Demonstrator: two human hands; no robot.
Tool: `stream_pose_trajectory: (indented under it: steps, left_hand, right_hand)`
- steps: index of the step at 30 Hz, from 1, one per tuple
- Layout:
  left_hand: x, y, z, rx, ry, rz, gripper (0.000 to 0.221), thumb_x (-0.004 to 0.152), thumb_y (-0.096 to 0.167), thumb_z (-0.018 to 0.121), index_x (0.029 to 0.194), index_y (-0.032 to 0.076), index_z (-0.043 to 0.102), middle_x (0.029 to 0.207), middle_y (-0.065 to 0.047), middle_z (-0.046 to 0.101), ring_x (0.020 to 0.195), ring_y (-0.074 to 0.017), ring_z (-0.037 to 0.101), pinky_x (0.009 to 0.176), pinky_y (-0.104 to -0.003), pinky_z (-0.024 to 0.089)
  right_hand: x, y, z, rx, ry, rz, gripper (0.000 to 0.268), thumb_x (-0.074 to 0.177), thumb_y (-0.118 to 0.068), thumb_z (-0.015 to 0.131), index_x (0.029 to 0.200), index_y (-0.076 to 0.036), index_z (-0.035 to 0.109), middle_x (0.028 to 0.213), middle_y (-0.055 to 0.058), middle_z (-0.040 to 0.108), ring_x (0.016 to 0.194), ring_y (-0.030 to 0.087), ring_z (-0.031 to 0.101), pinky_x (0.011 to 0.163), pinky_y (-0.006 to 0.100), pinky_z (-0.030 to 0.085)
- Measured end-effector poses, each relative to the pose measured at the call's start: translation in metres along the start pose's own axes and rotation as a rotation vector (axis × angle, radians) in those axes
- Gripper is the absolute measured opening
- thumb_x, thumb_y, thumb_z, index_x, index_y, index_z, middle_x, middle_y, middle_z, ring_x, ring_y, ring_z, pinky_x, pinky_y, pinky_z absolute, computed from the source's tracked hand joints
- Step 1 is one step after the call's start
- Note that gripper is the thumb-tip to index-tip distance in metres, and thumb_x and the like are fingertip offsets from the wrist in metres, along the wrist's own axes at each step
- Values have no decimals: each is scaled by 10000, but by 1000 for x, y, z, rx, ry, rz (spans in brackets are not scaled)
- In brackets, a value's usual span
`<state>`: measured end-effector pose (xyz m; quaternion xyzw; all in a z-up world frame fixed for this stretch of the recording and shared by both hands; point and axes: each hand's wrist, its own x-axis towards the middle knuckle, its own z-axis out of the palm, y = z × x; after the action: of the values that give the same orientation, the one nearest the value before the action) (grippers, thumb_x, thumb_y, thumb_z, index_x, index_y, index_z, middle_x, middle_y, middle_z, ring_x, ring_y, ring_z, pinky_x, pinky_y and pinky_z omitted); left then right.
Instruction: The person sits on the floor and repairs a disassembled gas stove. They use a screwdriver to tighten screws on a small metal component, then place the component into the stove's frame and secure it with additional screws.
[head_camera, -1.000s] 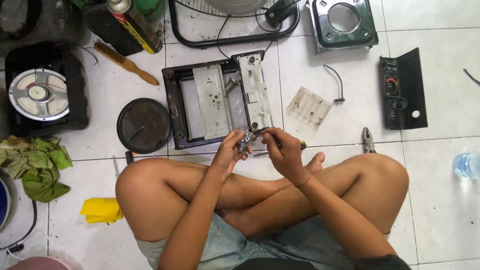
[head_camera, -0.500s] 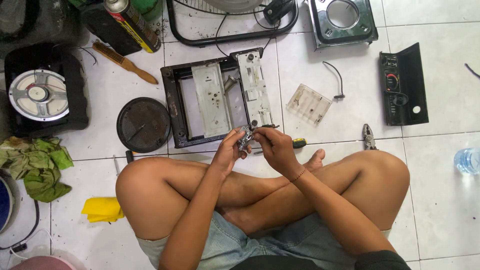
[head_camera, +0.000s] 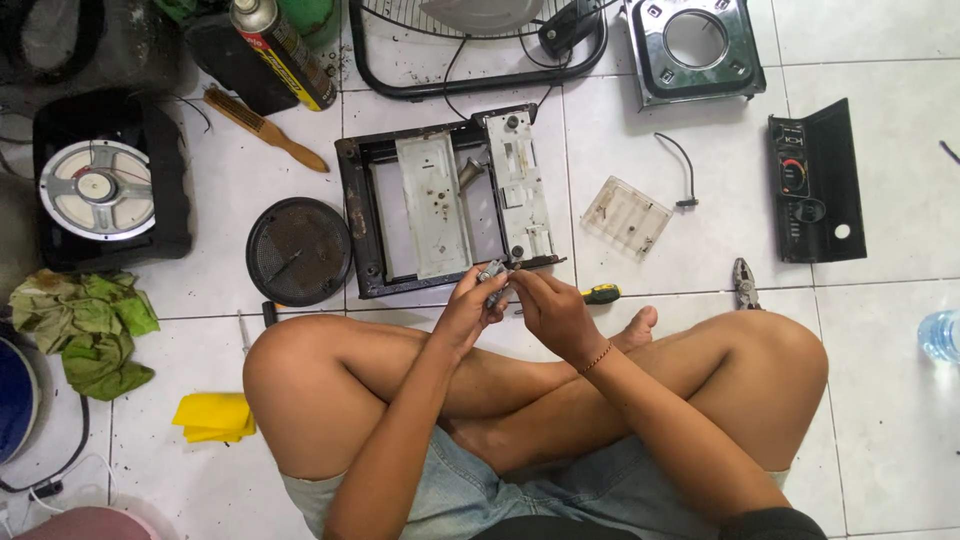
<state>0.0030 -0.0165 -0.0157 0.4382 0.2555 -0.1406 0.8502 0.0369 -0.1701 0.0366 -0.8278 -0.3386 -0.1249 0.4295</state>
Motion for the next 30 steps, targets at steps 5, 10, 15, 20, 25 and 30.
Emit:
stream_pose_trajectory:
  steps: [5,10,15,20,25,30]
  left_hand:
    - [1,-1,-3,43,38,-17,403,921,263,712,1233,95,520,935,-48,538,585,-100,504,425,-185,320]
    - [-9,8,3,72,81,-38,397,901,259,714,1207,88,527,855,-37,492,559,-104,496,421,-182,312]
    - [-3,2,-1,107,97,-31,375,887,252,695,1188,94,536,827,-57,529,529,-92,482,395,-175,301]
    - [3,-5,-7,113,130,-17,328,893,201,656,1179,81,550,783,-66,518,513,-104,482,382,-182,297]
    - [5,-1,-9,204,134,87,347,886,115,645,1221,63,571,787,-98,526,532,-126,481,386,-197,304]
    - [-3,14,-2,303,113,294,441,819,-16,703,1245,-7,590,743,-160,599,492,-173,543,416,-280,428]
  right_hand:
    - [-1,0,1,13,-26,26,113,968,-27,654,1043,-38,739,825,143,737,722,301,756,617,339,612]
    - [-9,7,8,-18,-26,5,123,957,-41,668,1061,-43,734,810,141,727,712,328,748,596,357,606]
    - [-9,2,6,-70,-73,6,121,917,0,674,1014,-33,739,747,164,718,676,344,749,535,390,591]
    - [-20,7,16,-72,-86,39,97,951,-30,661,1006,-32,741,772,171,724,666,321,752,567,353,614]
    - [-15,1,9,-51,-111,123,100,962,-61,670,1014,-41,753,795,189,732,675,315,755,605,364,635]
    - [1,-1,-6,191,-24,303,100,926,-99,732,996,-41,773,777,187,749,738,356,759,595,381,615]
